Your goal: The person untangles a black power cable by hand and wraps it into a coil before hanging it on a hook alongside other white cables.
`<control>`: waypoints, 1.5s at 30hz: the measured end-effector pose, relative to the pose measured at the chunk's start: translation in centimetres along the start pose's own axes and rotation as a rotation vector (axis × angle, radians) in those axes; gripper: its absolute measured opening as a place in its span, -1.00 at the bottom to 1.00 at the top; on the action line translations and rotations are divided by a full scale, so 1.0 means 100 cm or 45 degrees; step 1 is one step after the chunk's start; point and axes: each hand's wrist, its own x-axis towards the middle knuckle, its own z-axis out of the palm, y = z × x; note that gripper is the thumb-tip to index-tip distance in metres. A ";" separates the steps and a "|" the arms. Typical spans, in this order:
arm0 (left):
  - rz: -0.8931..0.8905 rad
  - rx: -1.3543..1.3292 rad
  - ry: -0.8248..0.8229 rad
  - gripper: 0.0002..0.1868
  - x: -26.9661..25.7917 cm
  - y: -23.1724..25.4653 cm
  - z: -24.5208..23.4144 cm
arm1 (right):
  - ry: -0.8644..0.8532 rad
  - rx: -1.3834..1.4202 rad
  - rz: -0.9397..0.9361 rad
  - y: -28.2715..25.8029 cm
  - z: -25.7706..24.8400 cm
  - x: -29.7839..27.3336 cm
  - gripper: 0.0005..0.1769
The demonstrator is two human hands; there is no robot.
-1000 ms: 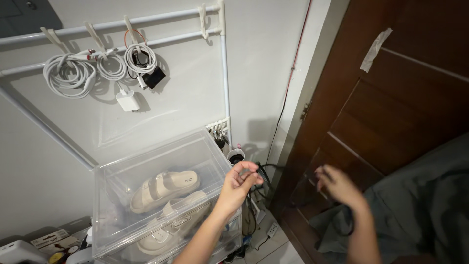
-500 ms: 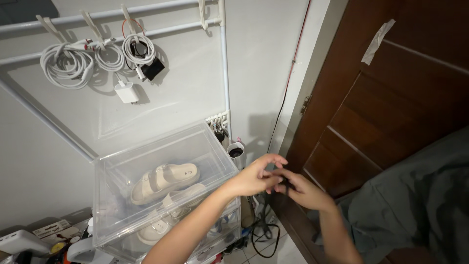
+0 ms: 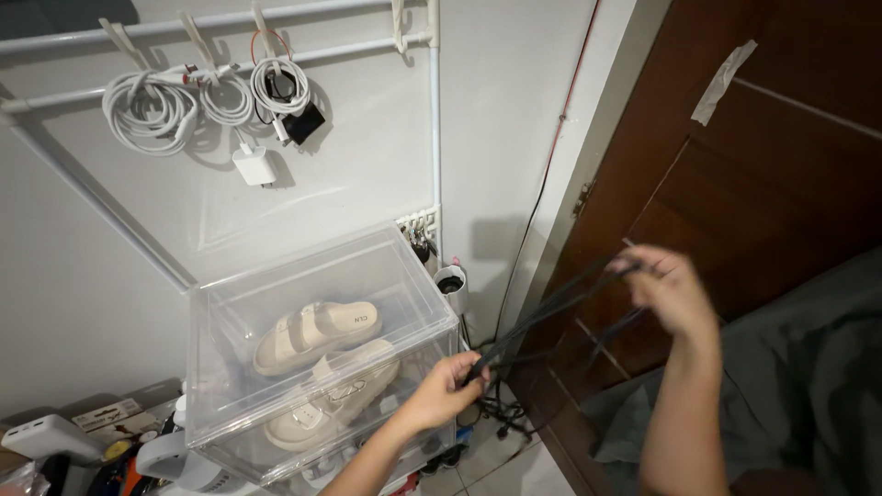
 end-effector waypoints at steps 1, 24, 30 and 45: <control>0.065 0.155 0.032 -0.91 -0.008 0.005 0.004 | 0.074 0.034 -0.093 0.003 -0.011 0.008 -0.71; 0.048 -0.183 -0.072 -0.73 -0.073 0.187 0.008 | -1.148 -0.665 0.320 0.006 0.016 0.012 -0.59; 0.122 0.148 -0.200 -0.71 -0.046 0.194 0.033 | -1.173 -0.571 -0.502 -0.064 0.089 -0.023 -0.34; -0.097 0.204 -0.198 -0.74 -0.097 0.139 -0.044 | 0.122 0.338 -0.228 -0.038 0.018 0.033 -0.79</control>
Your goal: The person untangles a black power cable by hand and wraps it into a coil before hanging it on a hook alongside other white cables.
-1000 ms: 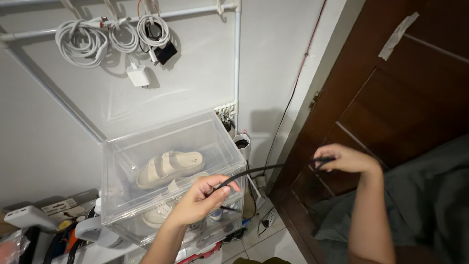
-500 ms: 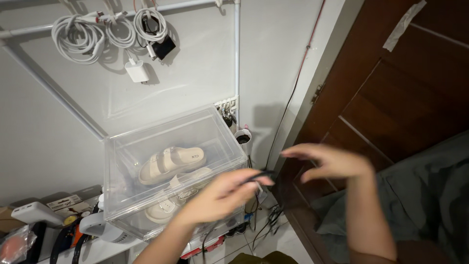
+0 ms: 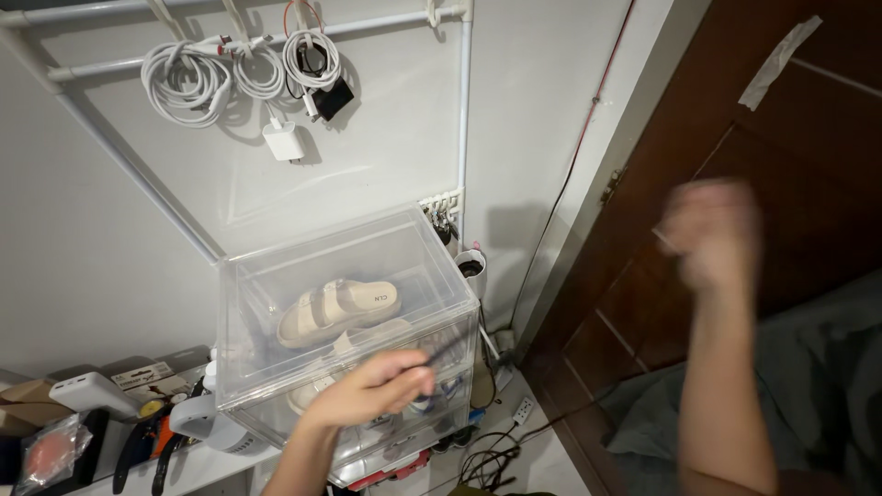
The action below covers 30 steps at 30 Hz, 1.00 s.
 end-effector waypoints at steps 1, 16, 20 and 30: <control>0.047 -0.031 0.037 -0.74 -0.012 -0.006 -0.006 | -0.121 -0.173 0.315 0.018 0.009 0.005 -0.68; 0.954 -0.344 0.928 -0.57 -0.020 0.058 0.004 | -0.925 -0.631 -0.074 0.099 0.007 -0.016 -0.84; 0.900 0.274 0.544 -0.77 0.044 0.033 0.023 | -0.838 0.209 0.441 0.070 0.058 -0.041 -0.74; -0.288 0.705 0.119 0.28 0.159 -0.193 0.095 | -0.646 0.385 -0.178 -0.147 0.146 -0.009 -0.62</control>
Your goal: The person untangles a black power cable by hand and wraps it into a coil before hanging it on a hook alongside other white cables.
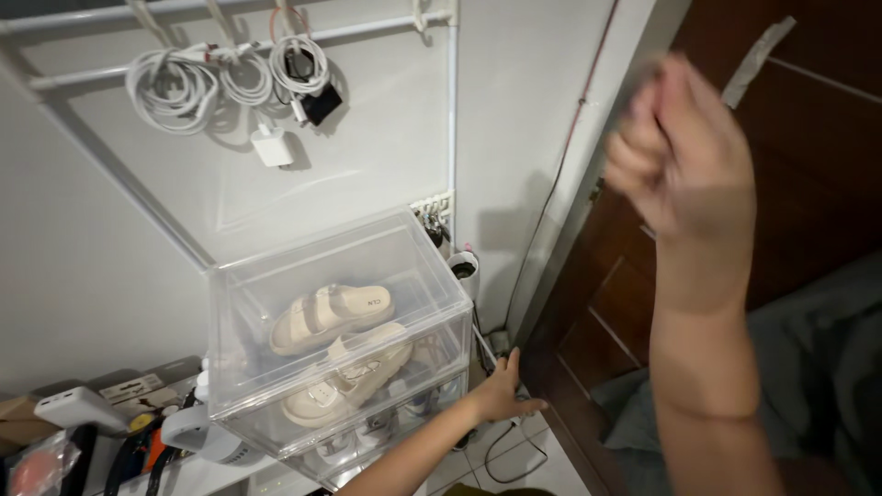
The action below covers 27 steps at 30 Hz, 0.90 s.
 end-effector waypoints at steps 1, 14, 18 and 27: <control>-0.059 0.058 -0.052 0.26 0.009 -0.015 0.012 | -0.041 -0.061 0.017 -0.007 0.005 0.013 -0.62; -0.558 -0.022 -0.644 -0.18 0.043 -0.116 0.086 | -0.968 -1.893 0.086 -0.092 0.105 0.065 -0.77; -0.504 -0.283 -0.600 -0.29 0.050 -0.116 0.102 | -1.203 -1.781 0.110 -0.088 0.121 0.080 -0.79; -0.192 -0.606 -0.482 -0.23 0.019 0.045 -0.039 | -0.621 -1.104 0.278 0.013 -0.043 0.015 -0.87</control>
